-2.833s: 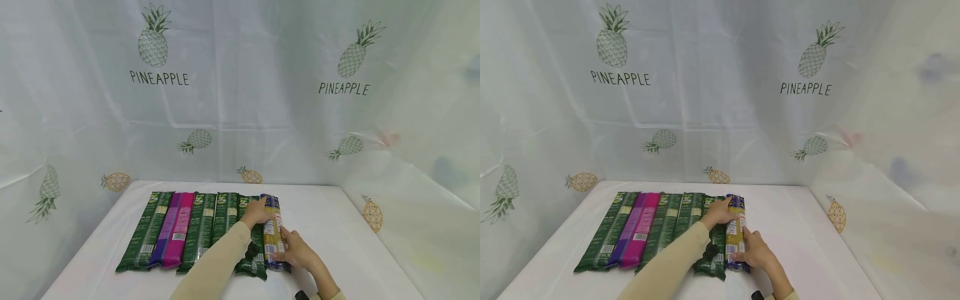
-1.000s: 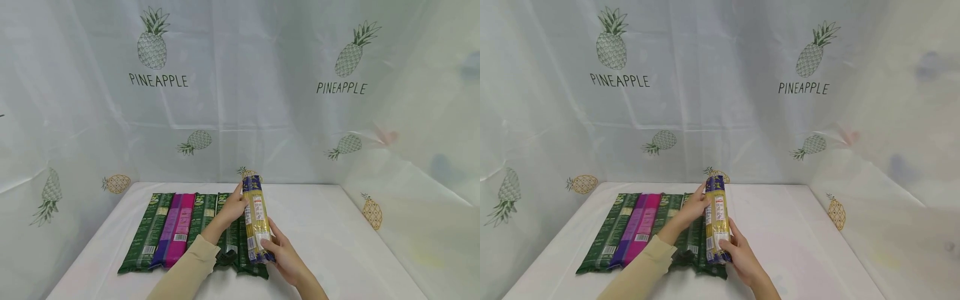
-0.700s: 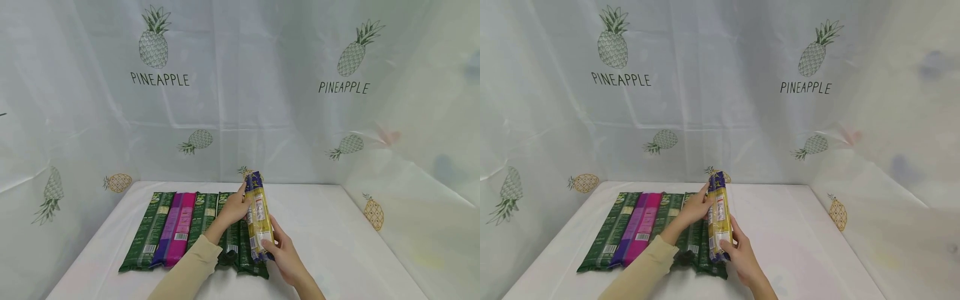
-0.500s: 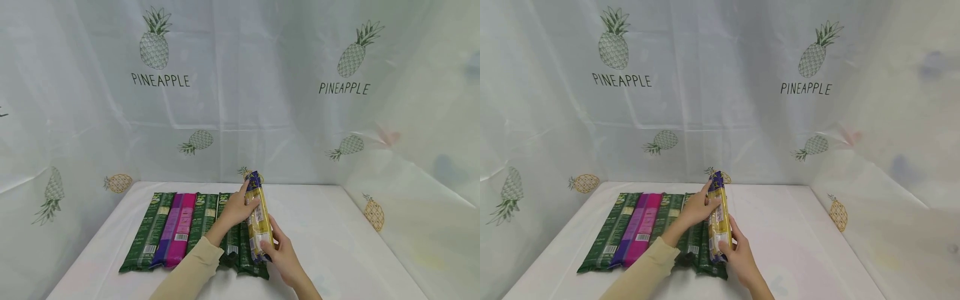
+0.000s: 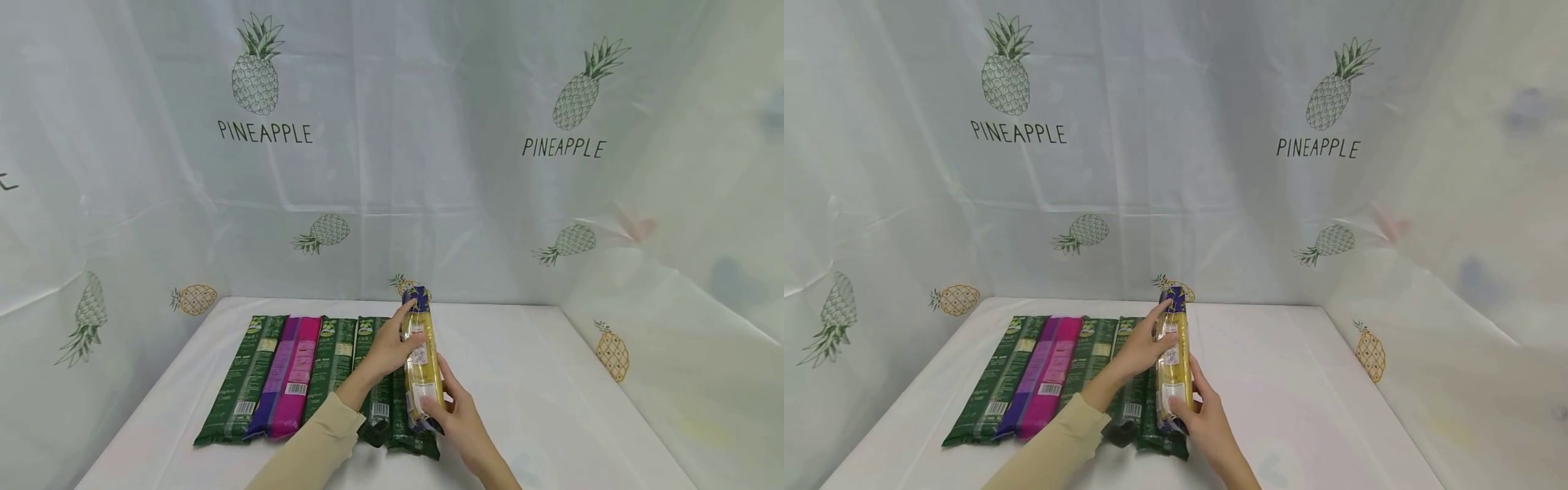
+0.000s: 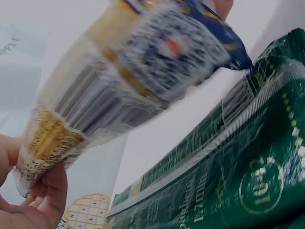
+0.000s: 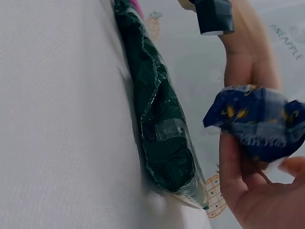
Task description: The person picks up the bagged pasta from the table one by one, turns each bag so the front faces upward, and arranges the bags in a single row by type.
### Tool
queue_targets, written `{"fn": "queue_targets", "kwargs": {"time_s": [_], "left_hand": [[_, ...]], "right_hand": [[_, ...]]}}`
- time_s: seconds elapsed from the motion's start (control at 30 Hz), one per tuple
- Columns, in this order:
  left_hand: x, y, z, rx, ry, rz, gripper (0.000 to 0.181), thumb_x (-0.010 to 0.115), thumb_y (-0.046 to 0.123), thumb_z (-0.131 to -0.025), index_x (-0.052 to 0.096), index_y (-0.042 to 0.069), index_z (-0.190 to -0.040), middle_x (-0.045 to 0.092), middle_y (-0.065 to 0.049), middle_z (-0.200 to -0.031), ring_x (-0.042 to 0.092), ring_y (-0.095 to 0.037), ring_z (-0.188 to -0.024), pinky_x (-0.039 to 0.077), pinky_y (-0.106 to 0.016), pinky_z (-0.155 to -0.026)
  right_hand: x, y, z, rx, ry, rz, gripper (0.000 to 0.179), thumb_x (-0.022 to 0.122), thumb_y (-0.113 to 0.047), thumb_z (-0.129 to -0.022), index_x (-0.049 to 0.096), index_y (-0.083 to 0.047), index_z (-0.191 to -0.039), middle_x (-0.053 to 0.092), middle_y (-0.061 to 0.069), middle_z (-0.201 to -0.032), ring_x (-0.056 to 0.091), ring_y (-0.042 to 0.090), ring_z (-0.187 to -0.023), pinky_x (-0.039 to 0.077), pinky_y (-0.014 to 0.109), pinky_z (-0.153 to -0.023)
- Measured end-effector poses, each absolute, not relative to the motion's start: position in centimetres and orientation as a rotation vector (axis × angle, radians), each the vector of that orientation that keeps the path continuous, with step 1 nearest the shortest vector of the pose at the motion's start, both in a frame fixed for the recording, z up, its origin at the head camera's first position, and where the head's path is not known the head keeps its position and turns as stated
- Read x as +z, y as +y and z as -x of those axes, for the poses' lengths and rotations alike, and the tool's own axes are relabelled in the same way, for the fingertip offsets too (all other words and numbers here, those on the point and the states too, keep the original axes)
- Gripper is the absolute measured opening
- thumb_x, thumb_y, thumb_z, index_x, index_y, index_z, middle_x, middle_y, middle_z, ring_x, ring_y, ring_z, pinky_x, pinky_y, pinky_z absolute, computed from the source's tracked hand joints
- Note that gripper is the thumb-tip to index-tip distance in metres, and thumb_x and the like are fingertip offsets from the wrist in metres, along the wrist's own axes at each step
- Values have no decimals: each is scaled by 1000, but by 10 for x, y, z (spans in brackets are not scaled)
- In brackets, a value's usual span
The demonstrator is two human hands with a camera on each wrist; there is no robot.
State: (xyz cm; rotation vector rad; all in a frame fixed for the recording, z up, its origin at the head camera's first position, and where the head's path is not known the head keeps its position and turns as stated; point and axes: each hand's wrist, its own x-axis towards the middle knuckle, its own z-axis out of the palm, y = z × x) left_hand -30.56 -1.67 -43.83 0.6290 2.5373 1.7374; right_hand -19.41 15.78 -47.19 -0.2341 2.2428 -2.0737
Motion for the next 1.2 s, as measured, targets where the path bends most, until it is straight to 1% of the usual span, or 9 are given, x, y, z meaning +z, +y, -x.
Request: {"fn": "queue_targets", "kwargs": {"time_s": [0.1, 0.2, 0.33, 0.47, 0.6, 0.77, 0.93, 1.07, 1.2], "left_hand": [[-439, -16, 305, 1834, 2436, -545, 67, 63, 30, -109, 31, 38, -168, 45, -20, -161, 61, -40, -130, 56, -57, -95], [-438, -16, 304, 1901, 2375, -477, 63, 62, 28, -110, 35, 39, -166, 52, -20, -151, 67, -33, -113, 60, -50, -86], [-436, -18, 305, 1958, 2326, -439, 62, 61, 24, -111, 36, 37, -166, 56, -18, -135, 66, -27, -102, 58, -46, -82], [-436, -20, 305, 2013, 2250, -430, 61, 58, 21, -112, 35, 36, -166, 56, -16, -124, 64, -28, -100, 54, -43, -83], [-434, -21, 304, 2031, 2203, -439, 58, 55, 19, -113, 38, 37, -165, 57, -16, -123, 63, -28, -104, 53, -43, -85], [-434, -23, 303, 1992, 2185, -467, 54, 52, 17, -114, 41, 36, -163, 55, -17, -132, 61, -27, -111, 53, -47, -91], [-435, -25, 304, 1970, 2155, -497, 53, 49, 18, -115, 40, 38, -163, 53, -16, -145, 62, -26, -113, 55, -47, -90], [-433, -25, 307, 1931, 2149, -527, 54, 48, 20, -115, 39, 41, -164, 56, -15, -139, 63, -26, -110, 56, -46, -87], [-429, -27, 307, 1833, 2225, -578, 55, 47, 22, -115, 34, 41, -166, 56, -18, -141, 63, -29, -114, 55, -54, -93]], "right_hand": [[-470, 157, 194, -2070, 2233, 186, 84, 69, -29, -106, 18, -25, -173, 55, 22, -134, 69, 28, -110, 60, 41, -89], [-469, 158, 195, -2097, 2152, 159, 79, 60, -39, -109, 15, -29, -173, 50, 23, -145, 65, 27, -114, 57, 40, -92], [-471, 162, 197, -2167, 1933, 148, 73, 46, -47, -113, 5, -34, -173, 28, 27, -165, 57, 30, -130, 52, 43, -100], [-474, 167, 199, -2232, 1665, 192, 69, 35, -45, -115, -5, -39, -171, 14, 29, -171, 59, 36, -133, 51, 50, -105], [-475, 169, 200, -2275, 1496, 234, 69, 36, -40, -116, -5, -40, -171, 27, 24, -168, 65, 33, -126, 54, 48, -104], [-476, 170, 200, -2294, 1544, 228, 69, 46, -34, -115, 7, -36, -172, 42, 12, -161, 61, 20, -127, 53, 36, -101], [-476, 168, 200, -2284, 1688, 217, 72, 54, -30, -113, 13, -34, -172, 39, 19, -159, 61, 20, -126, 55, 33, -99], [-476, 167, 200, -2279, 1805, 203, 77, 59, -26, -111, 13, -30, -173, 42, 24, -155, 63, 22, -122, 57, 33, -96], [-477, 166, 200, -2265, 1945, 199, 79, 62, -20, -109, 16, -24, -173, 49, 24, -142, 65, 24, -116, 59, 34, -91]]}}
